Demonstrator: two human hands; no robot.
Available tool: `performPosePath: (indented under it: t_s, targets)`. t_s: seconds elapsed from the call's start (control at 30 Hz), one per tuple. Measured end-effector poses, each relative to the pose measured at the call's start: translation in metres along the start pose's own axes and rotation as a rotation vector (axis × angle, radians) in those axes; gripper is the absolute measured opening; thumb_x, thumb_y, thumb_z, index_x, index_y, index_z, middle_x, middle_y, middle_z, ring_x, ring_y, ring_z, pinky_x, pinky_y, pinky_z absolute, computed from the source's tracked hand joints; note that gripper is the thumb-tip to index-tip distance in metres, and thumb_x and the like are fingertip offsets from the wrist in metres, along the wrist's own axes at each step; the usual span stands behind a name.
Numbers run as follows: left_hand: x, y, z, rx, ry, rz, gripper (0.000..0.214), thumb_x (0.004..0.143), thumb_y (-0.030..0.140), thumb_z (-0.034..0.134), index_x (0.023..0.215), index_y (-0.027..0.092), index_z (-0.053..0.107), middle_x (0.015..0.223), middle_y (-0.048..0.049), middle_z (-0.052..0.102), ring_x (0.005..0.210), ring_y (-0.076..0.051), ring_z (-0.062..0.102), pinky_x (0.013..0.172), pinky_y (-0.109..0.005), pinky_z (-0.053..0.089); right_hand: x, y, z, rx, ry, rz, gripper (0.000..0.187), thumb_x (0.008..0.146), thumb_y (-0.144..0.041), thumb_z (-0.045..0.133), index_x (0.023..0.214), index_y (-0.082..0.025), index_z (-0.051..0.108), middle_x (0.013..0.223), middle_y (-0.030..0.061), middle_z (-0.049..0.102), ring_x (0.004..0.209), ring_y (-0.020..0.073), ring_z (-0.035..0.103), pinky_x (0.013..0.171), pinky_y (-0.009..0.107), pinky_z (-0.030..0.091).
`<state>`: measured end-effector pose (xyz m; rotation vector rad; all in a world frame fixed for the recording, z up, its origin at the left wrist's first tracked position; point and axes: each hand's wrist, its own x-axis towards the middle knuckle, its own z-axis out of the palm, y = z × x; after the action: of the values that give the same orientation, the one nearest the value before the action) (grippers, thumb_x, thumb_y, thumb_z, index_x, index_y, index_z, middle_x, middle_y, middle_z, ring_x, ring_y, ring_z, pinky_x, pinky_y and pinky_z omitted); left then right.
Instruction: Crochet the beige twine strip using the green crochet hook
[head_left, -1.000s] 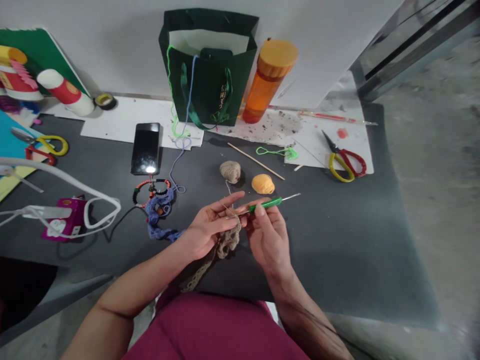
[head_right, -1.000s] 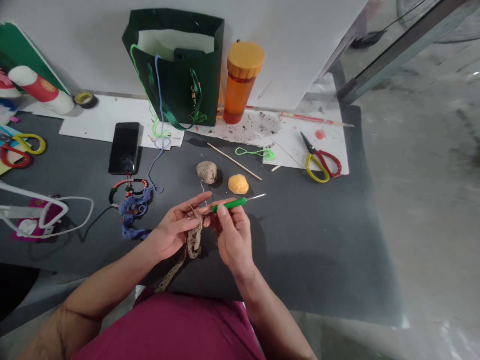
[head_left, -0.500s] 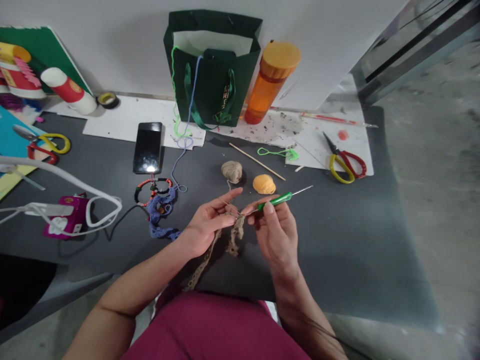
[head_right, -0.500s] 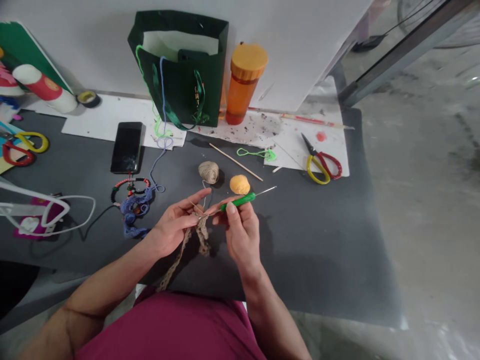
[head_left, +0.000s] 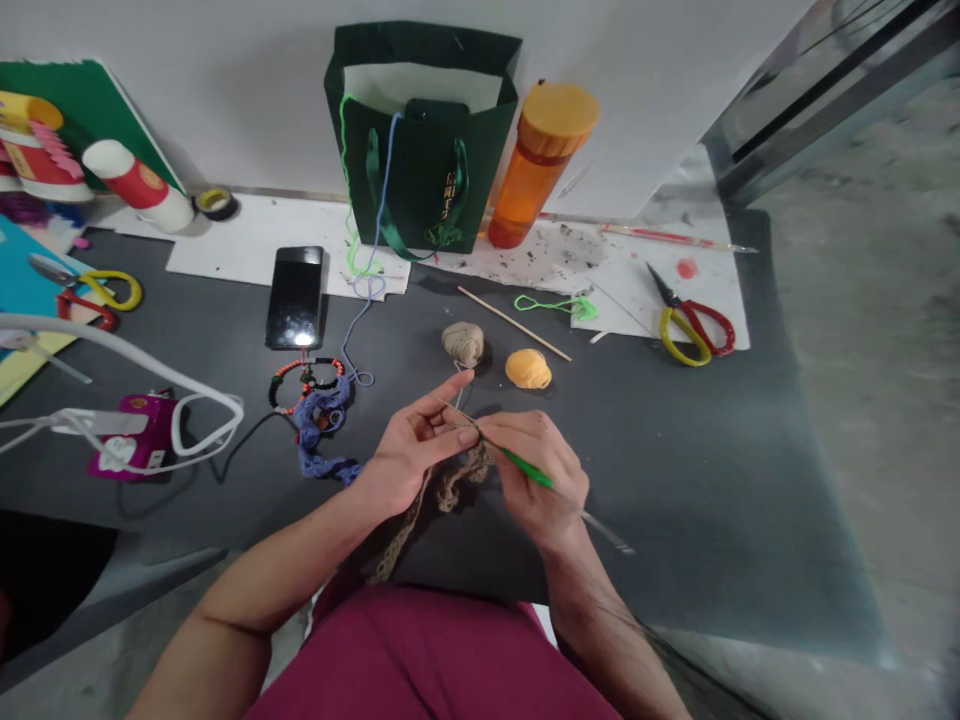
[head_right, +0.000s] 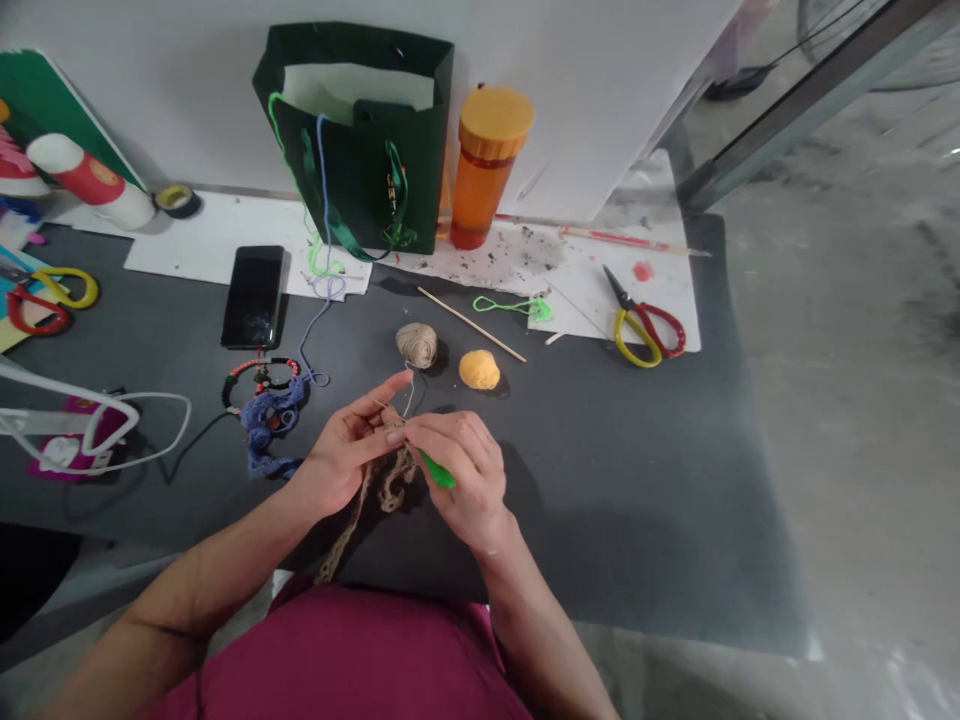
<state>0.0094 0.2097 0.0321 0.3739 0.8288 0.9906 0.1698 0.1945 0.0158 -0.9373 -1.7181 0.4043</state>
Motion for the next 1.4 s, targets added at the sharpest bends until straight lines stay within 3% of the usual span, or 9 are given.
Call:
performPosePath:
  t_s: [0.23,0.37,0.47,0.6,0.83,1.0,1.1,1.27,1.4]
  targets:
    - [0.002,0.001,-0.003,-0.166,-0.049,-0.260,0.060,0.061,0.017,0.094,0.119,0.021,0.076,0.073,0.0043,0.070,0.067,-0.008,0.065,0.071,-0.021,0.051,-0.006,-0.004,0.000,-0.005,0.043,0.063,0.044,0.088,-0.008,0.069,0.122,-0.036,0.072,0.103,0.0017,0.083,0.085,0.0245,0.080,0.068,0.041,0.065]
    - [0.004,0.001,-0.007,-0.125,-0.053,-0.213,0.061,0.065,0.017,0.092,0.123,0.022,0.075,0.074,0.0025,0.072,0.069,-0.011,0.066,0.071,-0.024,0.051,-0.016,-0.004,0.001,-0.007,0.147,0.310,0.021,0.096,-0.019,0.062,0.110,-0.029,0.074,0.095,0.0035,0.082,0.066,0.0184,0.076,0.060,0.035,0.062]
    - [0.004,0.001,-0.006,-0.087,-0.056,-0.189,0.057,0.068,0.018,0.089,0.123,0.022,0.075,0.072,0.0023,0.070,0.070,-0.013,0.067,0.071,-0.025,0.050,-0.016,-0.003,0.005,0.176,0.264,0.491,0.009,0.099,-0.026,0.059,0.103,-0.027,0.067,0.086,0.0017,0.080,0.053,0.0143,0.069,0.051,0.030,0.056]
    - [0.002,0.002,-0.002,-0.095,-0.052,-0.171,0.052,0.065,0.016,0.090,0.115,0.023,0.079,0.065,0.0054,0.064,0.064,-0.010,0.064,0.071,-0.024,0.051,-0.009,-0.001,0.011,0.448,0.287,0.621,0.013,0.102,-0.036,0.054,0.098,-0.029,0.063,0.071,-0.0019,0.076,0.048,0.0151,0.067,0.047,0.028,0.052]
    - [-0.002,0.002,0.003,-0.097,-0.103,-0.131,0.053,0.067,0.012,0.089,0.117,0.027,0.078,0.091,0.0000,0.080,0.083,-0.012,0.071,0.084,-0.025,0.053,-0.009,-0.008,0.011,0.278,0.186,0.539,0.009,0.095,-0.023,0.067,0.099,-0.028,0.075,0.090,-0.0001,0.079,0.070,0.0129,0.072,0.061,0.023,0.058]
    - [-0.001,-0.002,0.003,-0.116,-0.040,-0.044,0.050,0.065,0.012,0.092,0.112,0.025,0.080,0.068,0.0062,0.069,0.066,-0.005,0.063,0.073,-0.017,0.050,-0.003,-0.011,0.011,0.065,0.101,0.258,0.022,0.094,-0.012,0.065,0.106,-0.028,0.074,0.093,0.0014,0.082,0.081,0.0170,0.077,0.073,0.030,0.062]
    - [0.000,-0.002,0.004,-0.148,-0.042,-0.071,0.050,0.065,0.012,0.092,0.112,0.022,0.079,0.060,0.0089,0.061,0.058,-0.003,0.057,0.065,-0.016,0.047,-0.001,-0.013,0.013,-0.024,0.143,0.106,0.026,0.090,-0.007,0.068,0.106,-0.027,0.075,0.096,0.0030,0.082,0.081,0.0177,0.077,0.073,0.032,0.062]
    - [0.000,-0.002,0.002,-0.181,-0.072,-0.141,0.054,0.063,0.014,0.093,0.115,0.022,0.078,0.057,0.0100,0.055,0.058,-0.005,0.058,0.063,-0.017,0.048,-0.008,-0.015,0.018,0.118,0.244,0.327,0.016,0.093,-0.014,0.066,0.099,-0.026,0.074,0.087,0.0021,0.080,0.079,0.0184,0.075,0.073,0.035,0.062]
    - [0.001,-0.004,-0.001,-0.174,-0.071,-0.153,0.061,0.063,0.015,0.093,0.121,0.024,0.076,0.062,0.0085,0.058,0.069,-0.009,0.066,0.072,-0.020,0.051,-0.013,-0.017,0.021,0.192,0.316,0.504,0.008,0.097,-0.023,0.063,0.100,-0.025,0.071,0.087,0.0021,0.080,0.062,0.0135,0.070,0.056,0.027,0.056]
